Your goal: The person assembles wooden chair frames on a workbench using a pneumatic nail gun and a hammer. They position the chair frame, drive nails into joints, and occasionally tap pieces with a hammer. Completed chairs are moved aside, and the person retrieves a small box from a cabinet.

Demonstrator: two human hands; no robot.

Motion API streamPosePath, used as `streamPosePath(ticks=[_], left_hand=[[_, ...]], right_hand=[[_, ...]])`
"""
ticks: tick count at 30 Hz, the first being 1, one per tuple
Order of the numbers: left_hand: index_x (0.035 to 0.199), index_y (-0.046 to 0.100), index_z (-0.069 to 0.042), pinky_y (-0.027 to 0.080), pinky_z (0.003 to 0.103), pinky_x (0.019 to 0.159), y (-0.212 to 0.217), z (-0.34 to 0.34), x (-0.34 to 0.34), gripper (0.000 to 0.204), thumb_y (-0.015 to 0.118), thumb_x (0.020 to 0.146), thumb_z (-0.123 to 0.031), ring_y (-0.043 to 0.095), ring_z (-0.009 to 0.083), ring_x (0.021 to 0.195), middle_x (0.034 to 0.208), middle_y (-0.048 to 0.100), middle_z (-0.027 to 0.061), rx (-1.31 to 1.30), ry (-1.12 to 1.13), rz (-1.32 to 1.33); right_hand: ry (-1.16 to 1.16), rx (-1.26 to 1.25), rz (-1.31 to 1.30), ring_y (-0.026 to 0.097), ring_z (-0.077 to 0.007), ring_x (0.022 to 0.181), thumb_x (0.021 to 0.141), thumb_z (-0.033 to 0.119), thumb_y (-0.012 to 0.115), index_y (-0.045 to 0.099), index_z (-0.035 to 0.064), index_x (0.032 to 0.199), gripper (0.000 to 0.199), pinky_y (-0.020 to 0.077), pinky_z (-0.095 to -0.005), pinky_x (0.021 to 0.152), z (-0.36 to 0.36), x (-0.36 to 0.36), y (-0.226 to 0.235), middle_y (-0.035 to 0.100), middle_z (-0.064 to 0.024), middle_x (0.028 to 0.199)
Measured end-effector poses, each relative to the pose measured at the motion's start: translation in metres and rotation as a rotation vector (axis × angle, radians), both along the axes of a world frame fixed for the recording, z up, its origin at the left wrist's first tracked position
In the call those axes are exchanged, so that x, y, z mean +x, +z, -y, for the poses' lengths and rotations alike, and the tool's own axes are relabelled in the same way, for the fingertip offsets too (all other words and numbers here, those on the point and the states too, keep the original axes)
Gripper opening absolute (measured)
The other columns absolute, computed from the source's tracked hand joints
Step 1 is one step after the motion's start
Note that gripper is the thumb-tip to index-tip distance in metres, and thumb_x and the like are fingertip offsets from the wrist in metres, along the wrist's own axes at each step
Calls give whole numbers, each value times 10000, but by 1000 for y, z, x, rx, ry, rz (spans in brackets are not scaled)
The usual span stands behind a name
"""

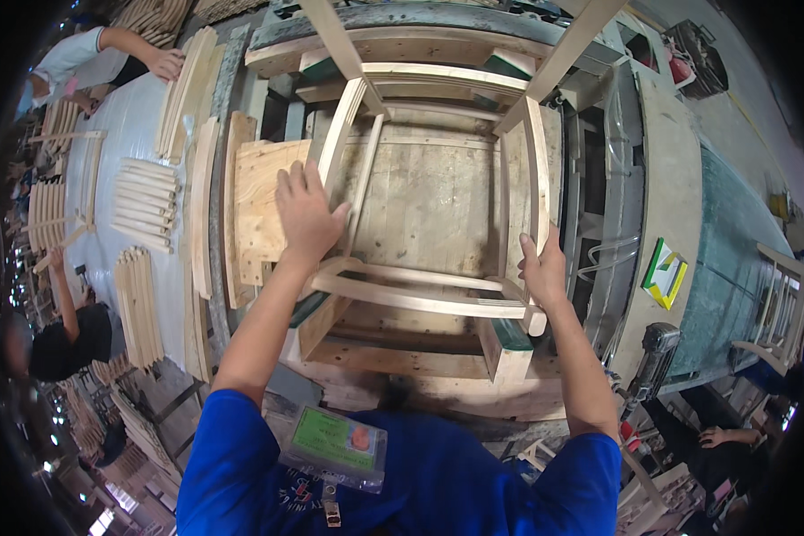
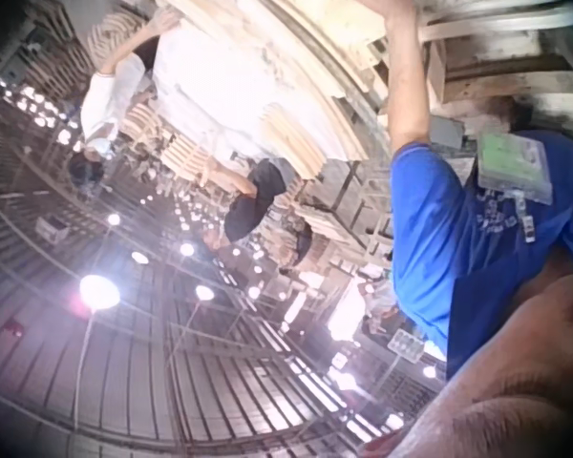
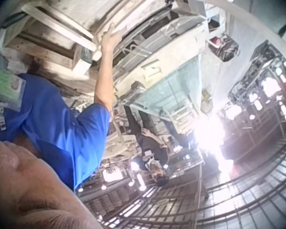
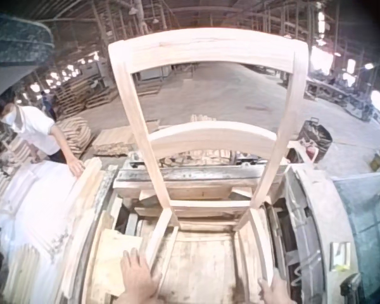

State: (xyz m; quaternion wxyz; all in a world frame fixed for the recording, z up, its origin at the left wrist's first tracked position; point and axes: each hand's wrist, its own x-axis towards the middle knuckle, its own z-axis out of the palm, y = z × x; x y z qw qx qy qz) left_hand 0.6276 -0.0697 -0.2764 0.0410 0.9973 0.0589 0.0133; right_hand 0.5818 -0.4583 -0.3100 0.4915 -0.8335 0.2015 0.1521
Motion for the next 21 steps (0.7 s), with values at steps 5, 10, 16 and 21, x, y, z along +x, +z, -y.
streamPosePath(ticks=[5, 10, 16, 21], left_hand=[[1490, 328, 107, 244, 681, 1180, -40, -17, -4, 732, 604, 814, 44, 273, 619, 1421, 1551, 303, 358, 35, -104, 52], [1486, 282, 163, 211, 720, 1177, -36, -13, -26, 749, 557, 790, 132, 224, 666, 1423, 1600, 238, 357, -177, -55, -15], [1541, 246, 109, 113, 763, 1173, -35, -25, -33, 743, 482, 837, 119, 144, 669, 1453, 1668, 189, 268, -57, 104, -115], [1585, 186, 68, 131, 804, 1135, -49, -38, -55, 813, 581, 874, 55, 131, 642, 1479, 1683, 138, 274, -19, 122, -136]], right_hand=[[25, 92, 86, 582, -115, 567, 1044, 236, 599, 478, 59, 1361, 383, 515, -292, 481, 1, -2, -3, 600, -53, 807], [49, 124, 55, 570, -98, 584, 1045, 285, 610, 460, 76, 1439, 470, 515, -275, 504, 11, -8, -4, 578, -31, 804], [69, 39, 43, 592, -126, 582, 1044, 215, 591, 413, 100, 1457, 464, 514, -307, 490, -15, -5, -11, 596, -58, 783], [48, 79, -54, 571, -135, 521, 1050, 212, 582, 330, 133, 1463, 491, 496, -313, 457, -19, -14, -11, 591, -73, 781]])
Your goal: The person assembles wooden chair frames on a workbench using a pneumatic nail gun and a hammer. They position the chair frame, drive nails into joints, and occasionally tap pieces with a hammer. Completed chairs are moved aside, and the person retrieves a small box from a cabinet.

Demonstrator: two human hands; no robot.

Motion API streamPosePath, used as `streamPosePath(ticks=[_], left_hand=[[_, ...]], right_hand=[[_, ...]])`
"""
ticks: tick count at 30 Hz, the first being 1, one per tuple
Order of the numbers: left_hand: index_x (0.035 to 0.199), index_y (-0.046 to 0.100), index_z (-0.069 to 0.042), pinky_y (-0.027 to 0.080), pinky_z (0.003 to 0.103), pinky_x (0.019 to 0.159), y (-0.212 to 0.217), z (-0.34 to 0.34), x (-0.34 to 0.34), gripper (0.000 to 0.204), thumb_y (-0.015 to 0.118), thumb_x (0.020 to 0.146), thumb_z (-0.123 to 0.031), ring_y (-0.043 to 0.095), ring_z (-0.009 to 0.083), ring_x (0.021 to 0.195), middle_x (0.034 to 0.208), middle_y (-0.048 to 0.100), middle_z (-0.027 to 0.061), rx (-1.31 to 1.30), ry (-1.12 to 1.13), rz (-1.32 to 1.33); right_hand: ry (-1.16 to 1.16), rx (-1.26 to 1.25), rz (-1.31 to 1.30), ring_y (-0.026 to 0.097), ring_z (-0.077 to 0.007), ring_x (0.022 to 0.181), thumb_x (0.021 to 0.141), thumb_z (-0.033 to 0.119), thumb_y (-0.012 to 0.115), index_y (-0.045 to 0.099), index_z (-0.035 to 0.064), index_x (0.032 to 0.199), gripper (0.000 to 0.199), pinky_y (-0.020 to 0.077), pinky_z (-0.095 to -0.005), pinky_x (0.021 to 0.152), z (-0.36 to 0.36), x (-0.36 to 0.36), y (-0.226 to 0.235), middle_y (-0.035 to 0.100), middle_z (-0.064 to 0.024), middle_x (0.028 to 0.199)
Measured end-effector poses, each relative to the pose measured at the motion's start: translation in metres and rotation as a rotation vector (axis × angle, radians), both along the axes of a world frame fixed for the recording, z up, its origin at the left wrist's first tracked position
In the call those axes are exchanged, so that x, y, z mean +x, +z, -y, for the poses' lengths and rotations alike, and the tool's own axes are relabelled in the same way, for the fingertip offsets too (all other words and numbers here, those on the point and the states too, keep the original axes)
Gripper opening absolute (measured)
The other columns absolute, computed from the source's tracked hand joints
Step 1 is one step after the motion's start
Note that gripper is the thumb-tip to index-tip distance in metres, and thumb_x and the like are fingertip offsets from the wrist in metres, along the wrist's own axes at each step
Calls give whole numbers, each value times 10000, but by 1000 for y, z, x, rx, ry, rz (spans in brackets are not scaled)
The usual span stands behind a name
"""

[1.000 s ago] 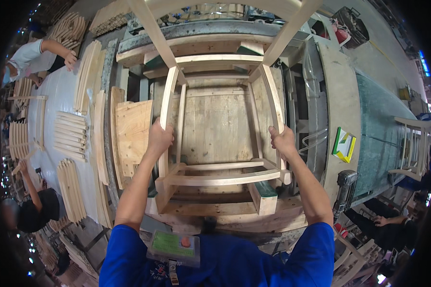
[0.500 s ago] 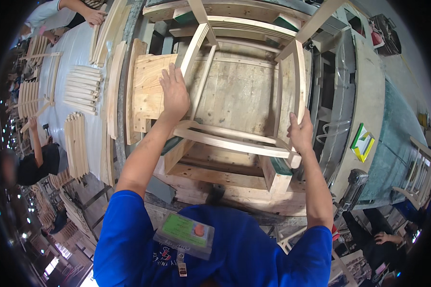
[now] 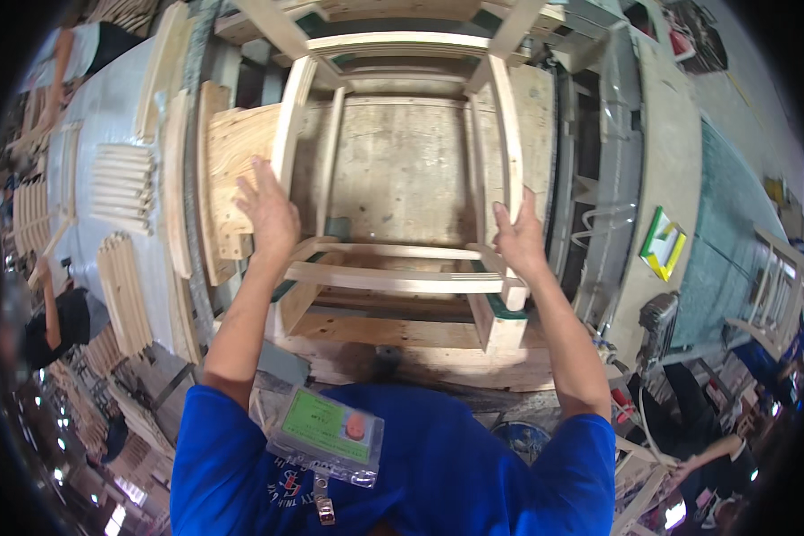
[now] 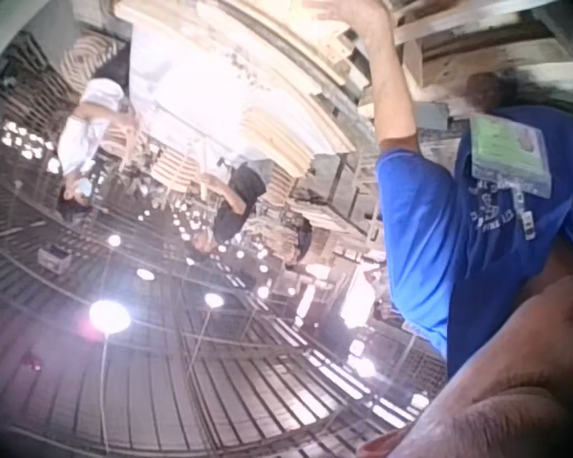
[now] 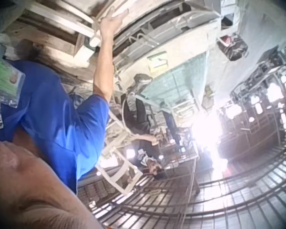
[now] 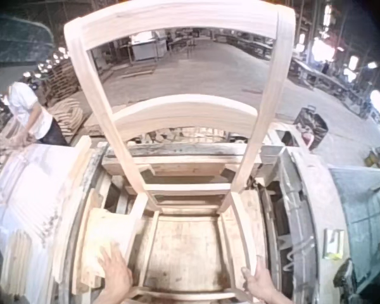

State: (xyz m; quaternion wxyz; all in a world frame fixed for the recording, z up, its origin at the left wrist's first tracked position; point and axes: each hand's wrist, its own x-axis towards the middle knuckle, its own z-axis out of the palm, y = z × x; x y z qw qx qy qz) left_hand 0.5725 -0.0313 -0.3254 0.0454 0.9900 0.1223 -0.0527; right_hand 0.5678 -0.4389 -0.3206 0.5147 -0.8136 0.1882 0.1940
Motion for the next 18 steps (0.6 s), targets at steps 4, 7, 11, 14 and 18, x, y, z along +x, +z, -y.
streamPosePath(ticks=[4, 7, 11, 14, 18], left_hand=[[1589, 171, 59, 174, 813, 1116, 12, 5, -2, 856, 630, 868, 6, 162, 656, 1458, 1687, 118, 261, 71, -41, -96], [1584, 151, 69, 192, 815, 1108, 17, 4, 4, 899, 653, 840, 12, 167, 655, 1455, 1682, 114, 267, 55, -49, -106], [1582, 140, 84, 172, 808, 1122, 18, 6, 3, 908, 643, 827, 45, 138, 644, 1470, 1681, 118, 268, 9, -69, -51], [1587, 131, 84, 153, 806, 1130, 17, 6, -3, 917, 644, 828, 42, 130, 634, 1478, 1684, 117, 260, -11, -71, -44], [1588, 139, 88, 149, 814, 1124, 19, 4, 2, 913, 644, 828, 45, 128, 625, 1484, 1687, 112, 254, 6, -36, -77]], right_hand=[[-28, 181, -26, 524, -115, 496, 1058, 231, 587, 339, 102, 1409, 449, 472, -284, 422, 1, 1, -1, 521, -56, 858], [-56, 171, -50, 519, -117, 499, 1049, 221, 595, 347, 99, 1392, 441, 463, -287, 421, -3, 2, 3, 520, -53, 830], [-30, 235, -28, 532, -130, 507, 1039, 246, 610, 343, 98, 1385, 462, 470, -295, 425, 5, -2, 2, 523, -57, 814], [-29, 282, -50, 551, -143, 509, 1042, 295, 614, 340, 94, 1383, 481, 479, -300, 426, 9, -2, 0, 521, -59, 812], [45, 218, -97, 596, -150, 545, 1048, 350, 611, 360, 71, 1378, 500, 515, -305, 464, 11, 12, 3, 560, -80, 854]])
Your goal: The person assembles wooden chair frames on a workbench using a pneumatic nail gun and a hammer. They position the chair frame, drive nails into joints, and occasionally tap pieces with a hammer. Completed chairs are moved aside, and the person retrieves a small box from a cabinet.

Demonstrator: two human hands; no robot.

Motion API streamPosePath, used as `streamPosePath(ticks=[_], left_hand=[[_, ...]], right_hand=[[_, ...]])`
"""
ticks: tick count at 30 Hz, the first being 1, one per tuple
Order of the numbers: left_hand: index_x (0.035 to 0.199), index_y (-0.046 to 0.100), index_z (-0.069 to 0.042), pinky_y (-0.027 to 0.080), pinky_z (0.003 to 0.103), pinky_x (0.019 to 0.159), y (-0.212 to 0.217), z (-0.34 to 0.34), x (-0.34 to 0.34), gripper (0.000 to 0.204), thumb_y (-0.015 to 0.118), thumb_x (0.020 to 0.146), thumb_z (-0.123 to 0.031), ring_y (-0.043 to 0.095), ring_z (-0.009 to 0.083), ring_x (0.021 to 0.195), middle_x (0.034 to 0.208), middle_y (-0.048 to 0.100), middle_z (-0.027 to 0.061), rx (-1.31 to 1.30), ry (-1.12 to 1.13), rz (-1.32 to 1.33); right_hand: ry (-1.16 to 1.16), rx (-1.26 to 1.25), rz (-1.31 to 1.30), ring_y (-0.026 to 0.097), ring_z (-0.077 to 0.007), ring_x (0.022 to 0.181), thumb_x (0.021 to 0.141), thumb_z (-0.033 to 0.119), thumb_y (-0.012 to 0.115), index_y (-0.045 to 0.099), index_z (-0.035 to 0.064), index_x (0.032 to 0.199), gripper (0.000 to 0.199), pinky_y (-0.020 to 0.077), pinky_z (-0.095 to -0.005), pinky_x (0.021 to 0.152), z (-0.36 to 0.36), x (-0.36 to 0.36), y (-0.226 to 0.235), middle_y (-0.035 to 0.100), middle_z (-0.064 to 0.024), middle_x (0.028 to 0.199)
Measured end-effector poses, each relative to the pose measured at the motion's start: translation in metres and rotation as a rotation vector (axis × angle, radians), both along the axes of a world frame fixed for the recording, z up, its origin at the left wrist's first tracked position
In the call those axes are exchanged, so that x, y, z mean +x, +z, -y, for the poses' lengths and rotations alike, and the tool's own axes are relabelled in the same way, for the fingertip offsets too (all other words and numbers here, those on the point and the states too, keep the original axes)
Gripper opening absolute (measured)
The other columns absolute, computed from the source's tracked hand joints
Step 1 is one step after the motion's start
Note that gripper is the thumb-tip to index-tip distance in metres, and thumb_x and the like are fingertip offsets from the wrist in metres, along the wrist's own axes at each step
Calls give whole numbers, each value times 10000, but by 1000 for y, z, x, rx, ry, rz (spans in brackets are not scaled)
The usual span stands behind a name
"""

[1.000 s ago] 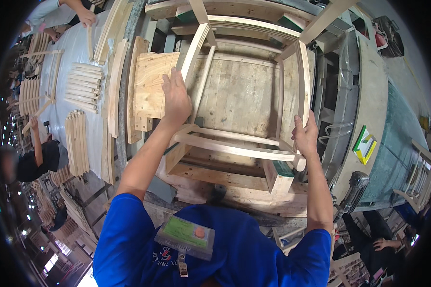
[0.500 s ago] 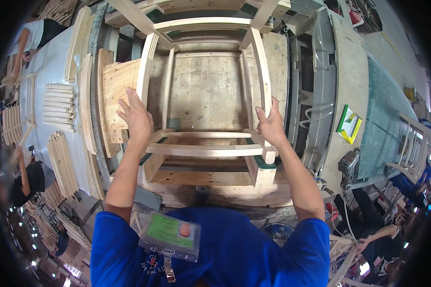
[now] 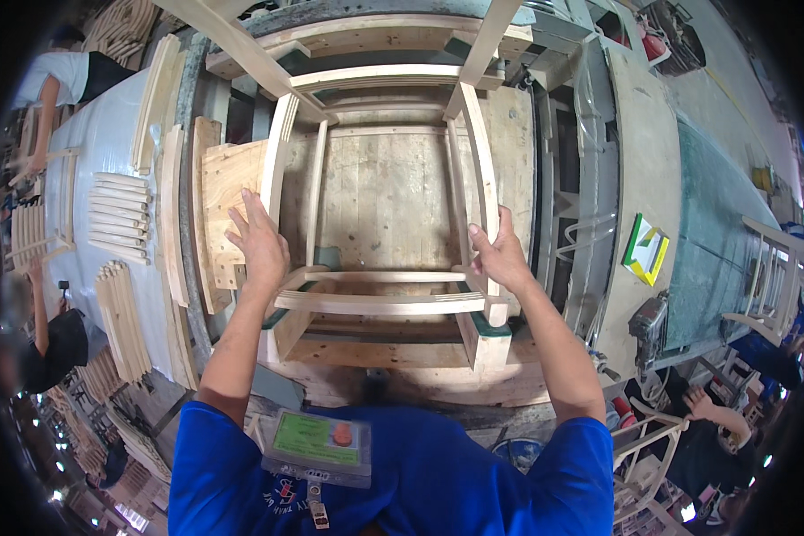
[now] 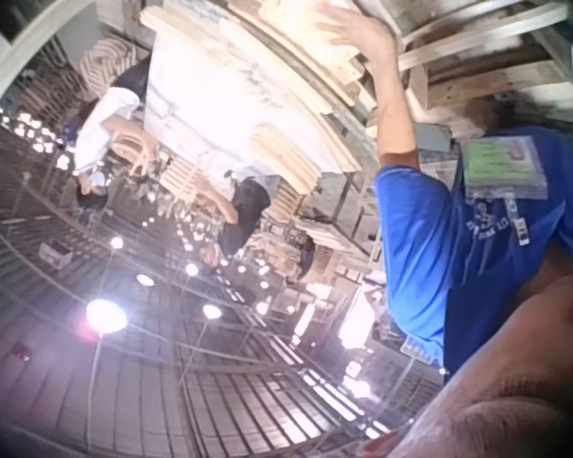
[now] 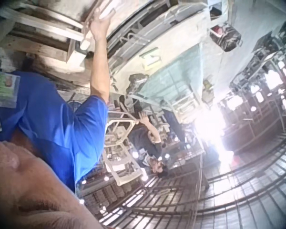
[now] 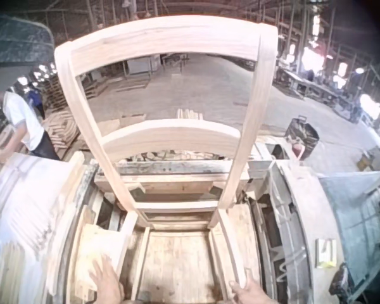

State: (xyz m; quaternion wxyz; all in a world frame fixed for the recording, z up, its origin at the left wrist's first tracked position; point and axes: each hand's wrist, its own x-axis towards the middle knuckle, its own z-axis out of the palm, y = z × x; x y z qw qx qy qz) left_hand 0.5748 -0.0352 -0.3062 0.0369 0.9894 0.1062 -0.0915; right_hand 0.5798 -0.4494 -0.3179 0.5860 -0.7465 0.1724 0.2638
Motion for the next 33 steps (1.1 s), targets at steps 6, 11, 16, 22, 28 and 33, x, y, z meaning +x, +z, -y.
streamPosePath(ticks=[6, 11, 16, 22, 28, 33], left_hand=[[1605, 102, 48, 191, 810, 1109, -3, -1, 3, 977, 664, 806, 43, 148, 637, 1474, 1671, 118, 293, 42, 1, -14], [1573, 250, 23, 269, 811, 1070, -8, 3, 51, 855, 667, 828, -33, 212, 644, 1449, 1643, 205, 308, 147, 52, 57], [1558, 302, 26, 236, 840, 1065, -10, 7, 66, 745, 605, 878, -22, 218, 620, 1464, 1633, 217, 316, 186, 12, 61], [1540, 278, 71, 258, 836, 1053, -10, 4, 69, 812, 650, 820, 14, 213, 599, 1472, 1626, 191, 334, 168, 22, 94], [1561, 247, 76, 196, 820, 1097, -10, 1, 65, 795, 624, 873, -50, 161, 598, 1493, 1632, 179, 334, 127, 40, 95], [1570, 208, 74, 233, 785, 1112, 1, 14, 73, 917, 690, 847, -217, 182, 582, 1491, 1636, 171, 332, 144, 31, 34]], right_hand=[[-53, -71, 72, 575, -124, 550, 1045, 369, 611, 425, 40, 1372, 500, 516, -295, 492, -10, 23, -5, 605, -100, 947], [-40, 31, 74, 508, -98, 530, 1034, 247, 620, 409, 65, 1448, 499, 465, -275, 454, -12, 26, -5, 519, -19, 818], [-89, 28, 25, 511, -102, 518, 1032, 217, 621, 450, 62, 1385, 422, 476, -279, 455, -14, 18, -6, 514, -4, 772], [-128, -37, 25, 554, -111, 528, 1030, 350, 633, 524, 30, 1278, 419, 513, -275, 476, -13, 13, -17, 577, -72, 833], [-206, -13, 129, 500, -232, 1246, 1005, 728, 402, 217, 84, 1638, 923, 363, -495, 1099, 48, 38, 4, 517, -111, 1439], [-158, -291, 297, 467, -281, 1316, 1030, 631, 412, 233, 38, 1621, 856, 341, -471, 1140, 0, 49, -27, 471, -173, 1482]])
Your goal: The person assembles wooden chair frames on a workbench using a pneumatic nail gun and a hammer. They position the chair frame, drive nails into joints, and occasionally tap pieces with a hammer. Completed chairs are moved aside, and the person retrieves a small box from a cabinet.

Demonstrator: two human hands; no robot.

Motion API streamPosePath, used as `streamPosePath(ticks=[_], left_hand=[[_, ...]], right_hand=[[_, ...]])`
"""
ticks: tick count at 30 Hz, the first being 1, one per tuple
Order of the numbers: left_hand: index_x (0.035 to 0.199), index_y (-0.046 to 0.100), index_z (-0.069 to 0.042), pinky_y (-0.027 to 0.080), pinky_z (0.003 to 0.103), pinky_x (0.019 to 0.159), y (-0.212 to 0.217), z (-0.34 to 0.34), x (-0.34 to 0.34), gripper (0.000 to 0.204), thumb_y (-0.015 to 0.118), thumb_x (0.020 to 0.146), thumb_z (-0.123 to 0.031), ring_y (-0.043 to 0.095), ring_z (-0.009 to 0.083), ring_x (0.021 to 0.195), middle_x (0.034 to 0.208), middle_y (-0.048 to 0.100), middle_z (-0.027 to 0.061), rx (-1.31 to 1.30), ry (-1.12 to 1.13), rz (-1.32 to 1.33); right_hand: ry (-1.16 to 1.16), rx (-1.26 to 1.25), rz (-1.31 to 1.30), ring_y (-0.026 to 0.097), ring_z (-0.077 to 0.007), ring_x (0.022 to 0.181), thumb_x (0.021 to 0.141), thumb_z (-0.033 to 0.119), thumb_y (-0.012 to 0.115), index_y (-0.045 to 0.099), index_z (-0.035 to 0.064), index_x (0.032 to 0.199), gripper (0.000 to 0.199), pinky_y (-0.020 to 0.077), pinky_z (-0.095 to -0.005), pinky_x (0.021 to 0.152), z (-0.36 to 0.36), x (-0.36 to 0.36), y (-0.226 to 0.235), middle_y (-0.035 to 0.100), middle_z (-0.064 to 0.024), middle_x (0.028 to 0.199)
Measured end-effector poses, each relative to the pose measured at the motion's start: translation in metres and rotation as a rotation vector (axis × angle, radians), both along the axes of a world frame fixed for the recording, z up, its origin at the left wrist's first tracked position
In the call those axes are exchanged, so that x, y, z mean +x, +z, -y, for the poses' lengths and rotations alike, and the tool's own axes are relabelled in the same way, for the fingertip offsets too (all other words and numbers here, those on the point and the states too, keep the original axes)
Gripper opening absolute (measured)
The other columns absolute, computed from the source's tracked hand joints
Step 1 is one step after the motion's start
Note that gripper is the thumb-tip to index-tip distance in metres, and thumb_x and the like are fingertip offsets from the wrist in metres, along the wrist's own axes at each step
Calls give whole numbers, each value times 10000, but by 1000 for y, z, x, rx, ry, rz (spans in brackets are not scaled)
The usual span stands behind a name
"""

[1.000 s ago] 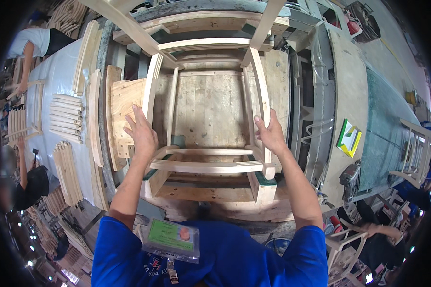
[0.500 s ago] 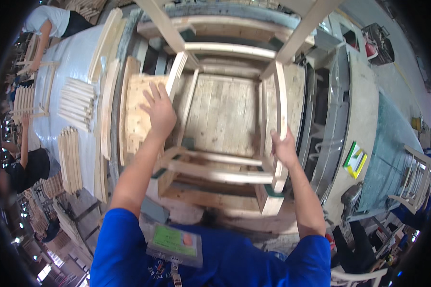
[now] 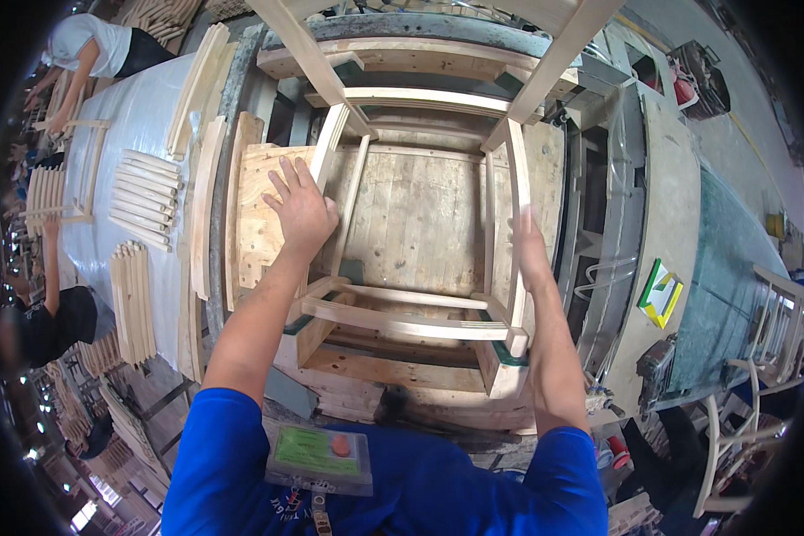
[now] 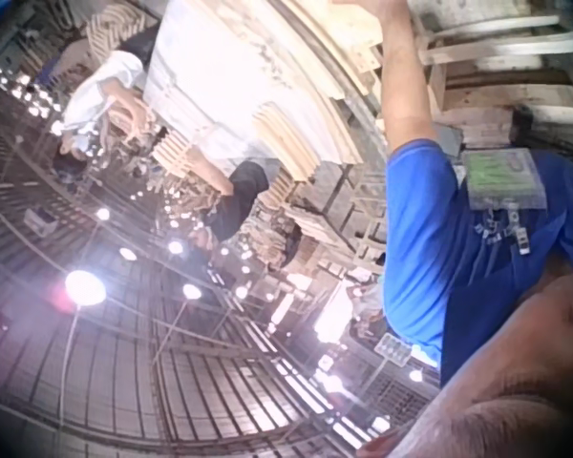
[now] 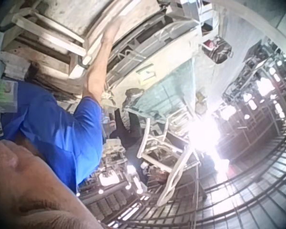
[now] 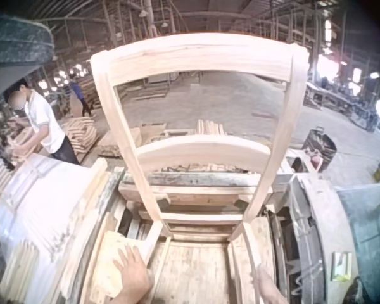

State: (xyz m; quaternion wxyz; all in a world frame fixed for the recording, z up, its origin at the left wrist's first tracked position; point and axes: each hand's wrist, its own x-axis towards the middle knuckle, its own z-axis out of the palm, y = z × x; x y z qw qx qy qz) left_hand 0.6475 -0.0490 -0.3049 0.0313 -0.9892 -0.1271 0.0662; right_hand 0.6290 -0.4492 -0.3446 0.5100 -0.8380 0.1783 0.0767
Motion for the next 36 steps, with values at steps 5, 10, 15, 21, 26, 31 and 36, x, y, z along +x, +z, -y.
streamPosePath(ticks=[5, 10, 15, 21, 26, 31, 36], left_hand=[[1575, 196, 74, 179, 738, 1171, 6, -2, 0, 930, 688, 851, -241, 145, 572, 1508, 1651, 146, 324, -45, 58, -21], [1571, 190, 99, 145, 660, 1228, 4, 3, 8, 983, 710, 835, -293, 136, 554, 1520, 1655, 147, 331, -80, 9, 1], [1530, 251, 154, 134, 605, 1250, -27, -27, -9, 993, 710, 821, -370, 165, 537, 1519, 1594, 248, 387, -71, -186, 148], [1532, 280, 116, 236, 554, 1239, -19, -5, -4, 850, 676, 884, -265, 279, 529, 1482, 1588, 279, 384, 56, -147, 132], [1468, 358, 155, 207, 545, 1256, -25, -13, -3, 808, 676, 863, -276, 307, 512, 1474, 1558, 338, 385, 97, -214, 176], [1521, 296, 153, 204, 552, 1256, -24, -14, -1, 794, 586, 879, -212, 256, 488, 1515, 1602, 290, 356, 46, -80, 169], [1538, 270, 135, 192, 563, 1254, -16, -10, -1, 641, 453, 969, -96, 206, 476, 1539, 1630, 244, 338, 39, -38, 88]], right_hand=[[86, 36, -61, 433, -331, 1385, 1056, 534, 422, 250, -8, 1604, 790, 318, -446, 1180, -14, 6, 5, 425, -236, 1525], [158, -84, -52, 399, -380, 1455, 1081, 437, 432, 267, -53, 1587, 723, 296, -422, 1221, 1, -36, 24, 379, -299, 1568], [223, -427, 72, 647, -368, 1132, 1002, 248, 615, 542, 2, 1414, 485, 504, -414, 1004, 57, -137, 96, 630, -235, 1281], [-257, -1103, -83, 662, -429, 1007, 976, 247, 640, 666, 9, 1230, 349, 529, -485, 895, 137, -261, 171, 672, -228, 1120], [-273, -1008, -130, 664, -431, 971, 1003, 230, 590, 682, -5, 1196, 317, 525, -481, 870, 191, -297, 156, 683, -235, 1044], [-218, -1161, -107, 690, -429, 934, 972, 118, 601, 729, 5, 1091, 208, 546, -462, 827, 172, -302, 127, 720, -241, 983], [-250, -1156, -95, 698, -429, 962, 996, 138, 597, 713, -36, 1138, 253, 549, -462, 845, 174, -305, 127, 722, -256, 1045]])
